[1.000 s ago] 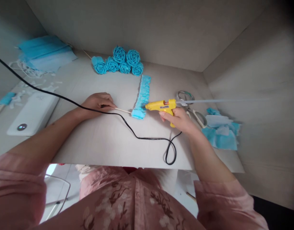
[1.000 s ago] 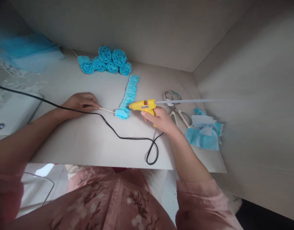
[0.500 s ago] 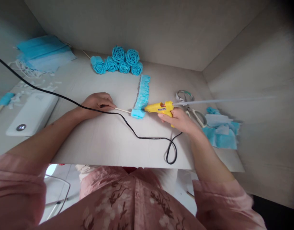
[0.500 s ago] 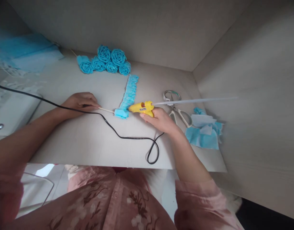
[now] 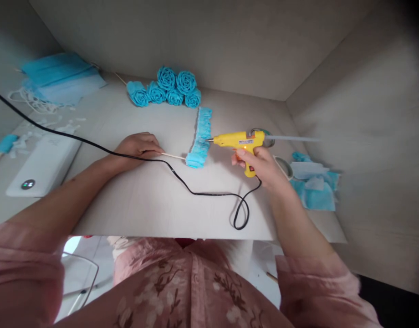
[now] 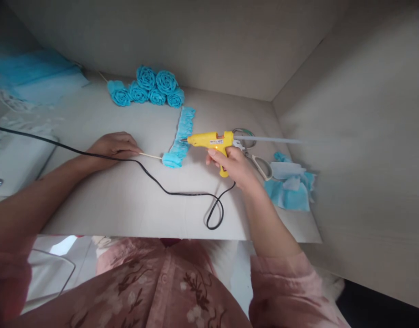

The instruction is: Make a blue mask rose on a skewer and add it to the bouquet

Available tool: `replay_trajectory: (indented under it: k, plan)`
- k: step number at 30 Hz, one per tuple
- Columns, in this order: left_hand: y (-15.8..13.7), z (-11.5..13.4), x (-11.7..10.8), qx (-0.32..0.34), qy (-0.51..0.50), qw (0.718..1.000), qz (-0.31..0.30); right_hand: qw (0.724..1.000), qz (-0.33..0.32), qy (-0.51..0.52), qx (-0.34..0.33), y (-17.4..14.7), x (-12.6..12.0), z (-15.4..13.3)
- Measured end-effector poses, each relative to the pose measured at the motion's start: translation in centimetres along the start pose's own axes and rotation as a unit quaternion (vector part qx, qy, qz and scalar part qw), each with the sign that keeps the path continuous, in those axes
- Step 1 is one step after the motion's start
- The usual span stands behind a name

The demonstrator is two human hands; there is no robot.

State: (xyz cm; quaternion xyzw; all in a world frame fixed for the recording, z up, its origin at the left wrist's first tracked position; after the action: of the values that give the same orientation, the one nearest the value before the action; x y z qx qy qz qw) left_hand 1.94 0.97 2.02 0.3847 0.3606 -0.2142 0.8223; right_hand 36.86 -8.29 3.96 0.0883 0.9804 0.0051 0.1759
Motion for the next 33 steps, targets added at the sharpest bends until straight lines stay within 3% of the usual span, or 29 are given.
replay_trajectory:
  k: [6, 18, 33]
  plan:
    - [-0.2, -0.3, 0.2, -0.023, 0.017, 1.000, 0.010, 0.993, 0.028, 0.096, 0.060, 0.1, 1.4, 0.0]
    - [-0.3, -0.7, 0.0, -0.030, -0.004, 1.000, -0.006, 0.994, 0.003, 0.093, 0.050, 0.0, 1.8, 0.5]
    - [-0.2, -0.3, -0.1, -0.016, -0.001, 1.000, -0.009, 0.998, -0.028, -0.061, -0.001, -0.2, 2.4, 0.1]
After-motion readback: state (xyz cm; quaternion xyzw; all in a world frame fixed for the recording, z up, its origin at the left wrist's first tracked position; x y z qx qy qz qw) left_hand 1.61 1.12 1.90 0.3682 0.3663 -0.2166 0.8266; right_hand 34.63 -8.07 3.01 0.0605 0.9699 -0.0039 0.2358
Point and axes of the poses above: each hand's wrist, its own y-axis towards the middle knuckle, its own x-axis out of the palm, z = x × y, the point moved 4 cm from there along y, towards the middle knuckle, and after that the axes turned 14 degrees about z, right-handed, at the moved point
